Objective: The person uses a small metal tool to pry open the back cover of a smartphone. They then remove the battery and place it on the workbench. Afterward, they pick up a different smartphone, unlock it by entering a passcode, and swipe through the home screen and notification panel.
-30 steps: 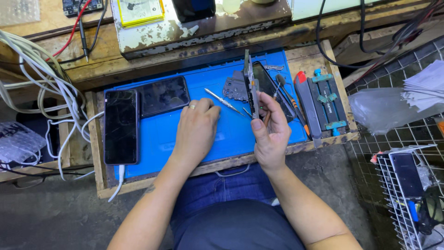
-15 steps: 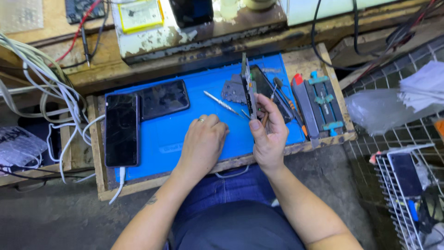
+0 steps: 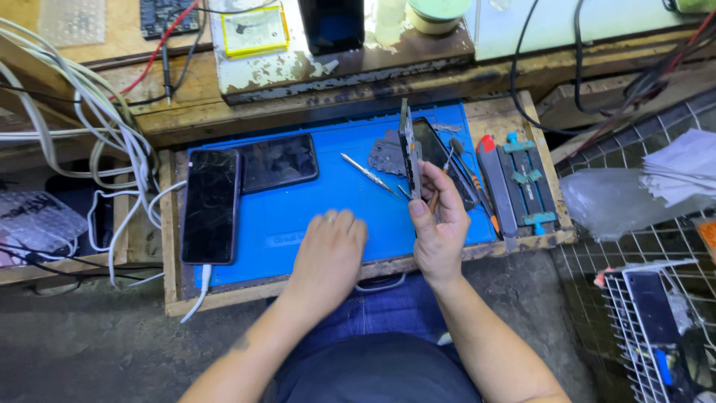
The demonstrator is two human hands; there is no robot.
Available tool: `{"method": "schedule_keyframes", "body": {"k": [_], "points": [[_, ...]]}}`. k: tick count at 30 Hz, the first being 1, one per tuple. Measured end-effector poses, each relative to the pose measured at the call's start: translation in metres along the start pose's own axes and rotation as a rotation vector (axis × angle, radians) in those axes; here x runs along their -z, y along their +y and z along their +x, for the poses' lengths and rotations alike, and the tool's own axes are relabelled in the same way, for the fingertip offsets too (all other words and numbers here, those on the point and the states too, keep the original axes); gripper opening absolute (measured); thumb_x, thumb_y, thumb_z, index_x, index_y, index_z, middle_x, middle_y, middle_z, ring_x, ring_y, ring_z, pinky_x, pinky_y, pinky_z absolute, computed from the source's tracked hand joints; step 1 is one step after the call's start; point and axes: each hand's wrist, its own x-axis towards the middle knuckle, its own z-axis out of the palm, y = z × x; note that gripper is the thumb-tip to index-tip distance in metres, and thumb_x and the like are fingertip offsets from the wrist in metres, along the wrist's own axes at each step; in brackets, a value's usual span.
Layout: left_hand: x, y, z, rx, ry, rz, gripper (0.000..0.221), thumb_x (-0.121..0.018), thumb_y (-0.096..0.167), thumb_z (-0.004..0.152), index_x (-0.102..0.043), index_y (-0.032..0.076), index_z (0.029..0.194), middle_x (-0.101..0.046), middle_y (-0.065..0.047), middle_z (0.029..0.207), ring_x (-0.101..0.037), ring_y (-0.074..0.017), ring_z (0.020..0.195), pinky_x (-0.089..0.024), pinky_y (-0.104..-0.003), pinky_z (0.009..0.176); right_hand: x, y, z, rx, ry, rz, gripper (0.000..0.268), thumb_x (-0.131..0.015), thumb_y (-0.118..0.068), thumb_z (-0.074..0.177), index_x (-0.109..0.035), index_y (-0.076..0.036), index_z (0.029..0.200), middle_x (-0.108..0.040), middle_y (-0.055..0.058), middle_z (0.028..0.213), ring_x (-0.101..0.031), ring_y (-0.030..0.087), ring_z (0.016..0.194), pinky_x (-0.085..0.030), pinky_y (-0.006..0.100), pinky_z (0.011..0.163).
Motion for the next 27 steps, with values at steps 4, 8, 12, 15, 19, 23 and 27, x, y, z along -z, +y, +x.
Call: {"method": "schedule_keyframes", "body": {"k": [4, 8, 12, 15, 19, 23, 27], "points": [[0.025, 0.012, -0.071, 0.204, -0.072, -0.212, 0.011, -0.062, 0.014, 0.091, -0.061, 0.003, 0.089, -0.059, -0.015, 0.088, -0.058, -0.0368, 0.084, -0.045, -0.047, 0.076, -0.001, -0.01, 0.002, -0.042, -0.117, -0.105, 0.061, -0.077, -0.022, 0.1, -0.053, 0.005, 0.149, -0.057, 0.011, 0.141, -0.054, 0.021, 0.134, -0.04, 0.036, 0.121], [0.014, -0.011, -0.163, 0.521, -0.325, -0.147, 0.022, -0.063, 0.029, 0.093, -0.065, 0.009, 0.084, -0.065, -0.013, 0.083, -0.065, -0.0349, 0.086, -0.051, -0.047, 0.078, -0.009, -0.025, 0.01, 0.128, -0.416, -0.576, 0.066, -0.084, -0.023, 0.083, -0.057, 0.001, 0.138, -0.062, 0.015, 0.136, -0.058, 0.031, 0.13, -0.043, 0.039, 0.114], [-0.042, -0.067, -0.27, 0.914, -0.54, 0.075, 0.026, -0.065, 0.035, 0.09, -0.069, 0.01, 0.093, -0.069, -0.014, 0.098, -0.068, -0.0343, 0.1, -0.054, -0.047, 0.089, -0.023, -0.03, 0.01, 0.232, -0.605, -0.762, 0.071, -0.085, -0.025, 0.076, -0.057, 0.0, 0.136, -0.062, 0.017, 0.134, -0.055, 0.037, 0.128, -0.039, 0.045, 0.112], [-0.097, -0.097, -0.326, 0.997, -0.498, -0.032, 0.062, -0.069, 0.047, 0.082, -0.062, 0.005, 0.127, -0.066, -0.022, 0.121, -0.063, -0.0384, 0.114, -0.052, -0.046, 0.095, -0.027, -0.03, 0.009, 0.263, -0.653, -0.855, 0.067, -0.082, -0.023, 0.078, -0.059, -0.002, 0.137, -0.063, 0.016, 0.133, -0.055, 0.036, 0.128, -0.039, 0.048, 0.113], [-0.158, -0.09, -0.318, 1.54, -0.272, -0.843, 0.075, -0.046, 0.063, 0.1, -0.058, 0.003, 0.145, -0.059, -0.022, 0.147, -0.052, -0.0336, 0.139, -0.037, -0.042, 0.116, -0.032, -0.029, 0.01, 0.312, -0.664, -0.9, 0.067, -0.081, -0.022, 0.075, -0.058, 0.0, 0.134, -0.062, 0.018, 0.129, -0.054, 0.038, 0.126, -0.035, 0.053, 0.112], [-0.162, -0.073, -0.315, 1.486, -0.249, -1.127, 0.074, -0.054, 0.058, 0.095, -0.057, 0.001, 0.142, -0.061, -0.016, 0.144, -0.054, -0.0248, 0.134, -0.036, -0.038, 0.114, -0.027, -0.027, 0.01, 0.264, -0.58, -0.83, 0.055, -0.068, -0.006, 0.084, -0.058, 0.001, 0.138, -0.063, 0.02, 0.129, -0.057, 0.038, 0.126, -0.041, 0.047, 0.111], [-0.083, -0.082, -0.305, 0.889, -0.468, -0.91, 0.051, -0.067, 0.042, 0.09, -0.07, 0.004, 0.124, -0.073, -0.009, 0.121, -0.067, -0.0169, 0.114, -0.048, -0.032, 0.101, -0.026, -0.025, 0.005, 0.282, -0.493, -0.824, 0.043, -0.062, -0.001, 0.091, -0.062, 0.001, 0.134, -0.066, 0.019, 0.127, -0.062, 0.037, 0.121, -0.044, 0.045, 0.109]]}}
